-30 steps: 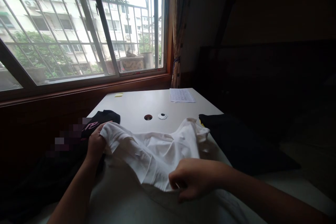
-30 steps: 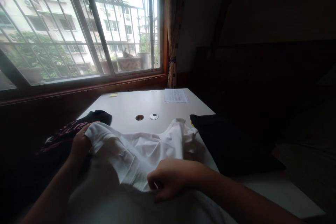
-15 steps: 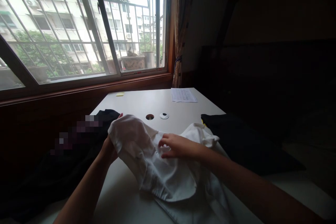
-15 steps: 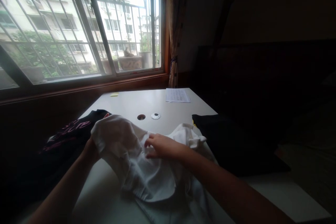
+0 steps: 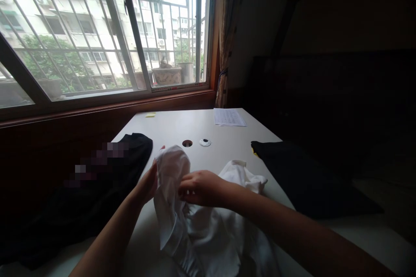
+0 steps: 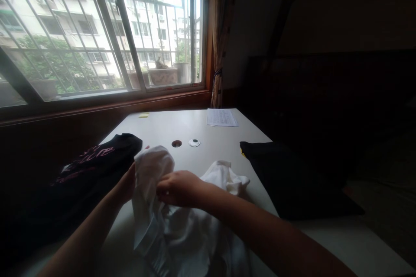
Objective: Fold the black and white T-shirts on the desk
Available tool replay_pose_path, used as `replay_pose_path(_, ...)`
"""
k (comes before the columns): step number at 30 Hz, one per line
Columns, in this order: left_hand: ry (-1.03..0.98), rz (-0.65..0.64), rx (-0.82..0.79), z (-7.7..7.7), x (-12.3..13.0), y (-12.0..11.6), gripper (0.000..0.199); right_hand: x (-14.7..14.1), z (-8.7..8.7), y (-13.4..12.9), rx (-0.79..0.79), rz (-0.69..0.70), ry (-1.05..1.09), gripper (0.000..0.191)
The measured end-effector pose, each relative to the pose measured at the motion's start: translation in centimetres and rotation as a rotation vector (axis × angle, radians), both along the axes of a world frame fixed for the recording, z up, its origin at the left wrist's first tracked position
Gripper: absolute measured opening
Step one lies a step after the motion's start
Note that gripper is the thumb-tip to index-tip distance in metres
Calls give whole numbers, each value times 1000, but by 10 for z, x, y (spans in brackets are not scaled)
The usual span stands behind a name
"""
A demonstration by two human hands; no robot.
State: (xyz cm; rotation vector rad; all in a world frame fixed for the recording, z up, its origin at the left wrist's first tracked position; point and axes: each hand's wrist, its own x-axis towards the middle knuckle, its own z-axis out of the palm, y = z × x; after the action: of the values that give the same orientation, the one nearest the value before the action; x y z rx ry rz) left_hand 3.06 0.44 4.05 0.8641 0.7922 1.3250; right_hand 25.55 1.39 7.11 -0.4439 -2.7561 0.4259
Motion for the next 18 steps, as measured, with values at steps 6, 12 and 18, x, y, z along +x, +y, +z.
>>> replay_pose_path(6,159,-55,42,-11,7,0,90,-19,16,28,336,-219,188,51)
replay_pose_path(12,204,-128,7,-13,8,-1,92,-22,2,50,358,-323,122,40)
replay_pose_path(18,217,-114,-16,-13,10,-1,81,-14,-12,74,313,-340,240,4)
